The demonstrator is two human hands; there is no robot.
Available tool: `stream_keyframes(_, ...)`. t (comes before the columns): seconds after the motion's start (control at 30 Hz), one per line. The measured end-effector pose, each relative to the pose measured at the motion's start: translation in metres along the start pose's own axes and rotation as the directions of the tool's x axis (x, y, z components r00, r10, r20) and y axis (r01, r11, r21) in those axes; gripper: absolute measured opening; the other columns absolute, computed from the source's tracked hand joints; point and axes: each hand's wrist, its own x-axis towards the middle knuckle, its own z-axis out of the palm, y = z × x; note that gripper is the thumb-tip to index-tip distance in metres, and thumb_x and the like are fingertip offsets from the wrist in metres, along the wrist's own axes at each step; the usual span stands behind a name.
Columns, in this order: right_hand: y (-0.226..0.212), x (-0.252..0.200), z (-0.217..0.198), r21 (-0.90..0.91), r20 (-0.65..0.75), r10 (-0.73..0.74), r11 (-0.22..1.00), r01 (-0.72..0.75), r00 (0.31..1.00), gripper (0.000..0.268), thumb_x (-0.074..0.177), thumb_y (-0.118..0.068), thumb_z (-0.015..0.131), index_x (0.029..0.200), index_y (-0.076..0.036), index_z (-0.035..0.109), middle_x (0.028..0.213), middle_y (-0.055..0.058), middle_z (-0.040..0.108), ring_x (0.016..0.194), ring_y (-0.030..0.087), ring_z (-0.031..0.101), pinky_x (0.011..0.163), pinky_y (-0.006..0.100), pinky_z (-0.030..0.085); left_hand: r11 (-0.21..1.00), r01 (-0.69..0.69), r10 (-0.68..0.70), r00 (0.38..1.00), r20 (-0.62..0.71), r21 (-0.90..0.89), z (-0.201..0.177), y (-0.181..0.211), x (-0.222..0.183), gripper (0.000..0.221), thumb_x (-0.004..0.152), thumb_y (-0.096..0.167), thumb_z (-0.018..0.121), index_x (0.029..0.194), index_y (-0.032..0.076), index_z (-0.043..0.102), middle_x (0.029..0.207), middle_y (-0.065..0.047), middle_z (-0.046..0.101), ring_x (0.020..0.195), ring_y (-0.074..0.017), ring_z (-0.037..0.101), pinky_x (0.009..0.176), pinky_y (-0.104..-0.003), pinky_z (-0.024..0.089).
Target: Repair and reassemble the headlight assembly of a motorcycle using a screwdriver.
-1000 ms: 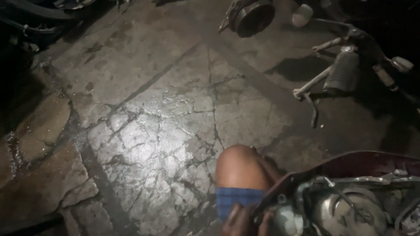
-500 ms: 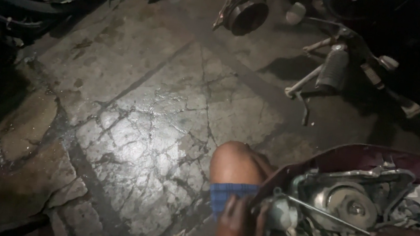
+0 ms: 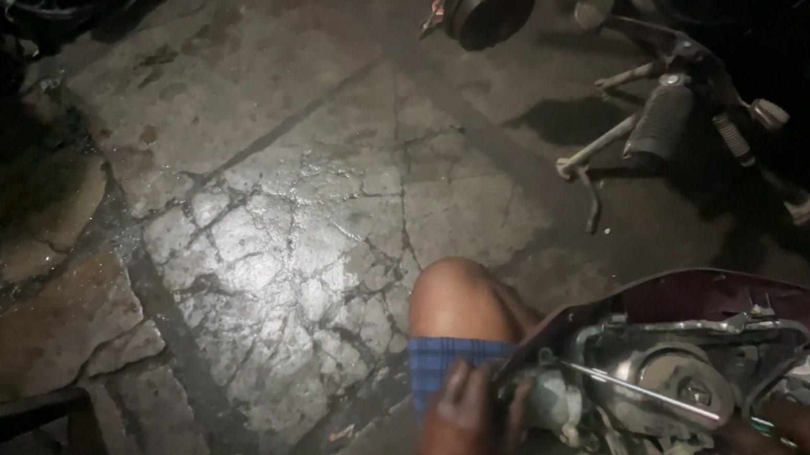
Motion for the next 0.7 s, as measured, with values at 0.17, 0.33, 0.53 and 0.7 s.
stream_keyframes(0.17,-0.03,0.063,-0.075,-0.247,-0.022,-0.335,0.915,0.319,0.942,0.026,0.092,-0.024,0.066,0.114,-0.012,0.071,0.115,0.03,0.072,0.084,0.035,0.064,0.066,0.047,0.053,0.999,0.054,-0.054,0.999,0.002,0.001,-0.005,0.008,0.002,0.043,0.086,0.022,0.085,0.115,-0.002,0.064,0.101,-0.031,0.067,0.081,-0.0456,0.071,0.065,-0.048,0.06)
stream_keyframes(0.33,-0.134,0.253,-0.209,0.053,0.799,-0.577,0.35,0.935,0.17,0.052,0.103,-0.025,0.057,0.115,0.025,0.061,0.113,0.049,0.058,0.075,0.054,0.069,0.062,0.056,0.059,1.0,0.019,-0.019,0.999,0.034,0.008,-0.008,0.01,0.006,0.039,0.088,0.021,0.083,0.115,0.0,0.064,0.098,-0.027,0.066,0.079,-0.0446,0.068,0.063,-0.049,0.057)
stream_keyframes(0.53,-0.175,0.331,-0.273,0.111,0.925,-0.293,0.817,0.566,0.241,0.03,0.096,-0.007,0.063,0.11,0.021,0.063,0.104,0.039,0.062,0.083,0.041,0.069,0.066,0.048,0.064,0.999,-0.013,0.014,1.0,-0.013,0.042,0.011,-0.014,-0.009,0.028,0.089,0.018,0.08,0.106,0.002,0.064,0.093,-0.023,0.068,0.086,-0.0484,0.066,0.075,-0.052,0.057)
stream_keyframes(0.7,-0.14,0.298,-0.244,0.226,0.859,-0.087,0.949,-0.221,0.504,0.06,0.084,-0.013,0.068,0.142,-0.016,0.054,0.136,0.013,0.045,0.087,0.017,0.07,0.072,0.029,0.064,0.996,-0.043,0.042,0.999,-0.002,-0.074,-0.001,-0.009,0.006,0.028,0.086,0.01,0.078,0.106,-0.004,0.063,0.092,-0.029,0.065,0.084,-0.051,0.063,0.072,-0.054,0.055)
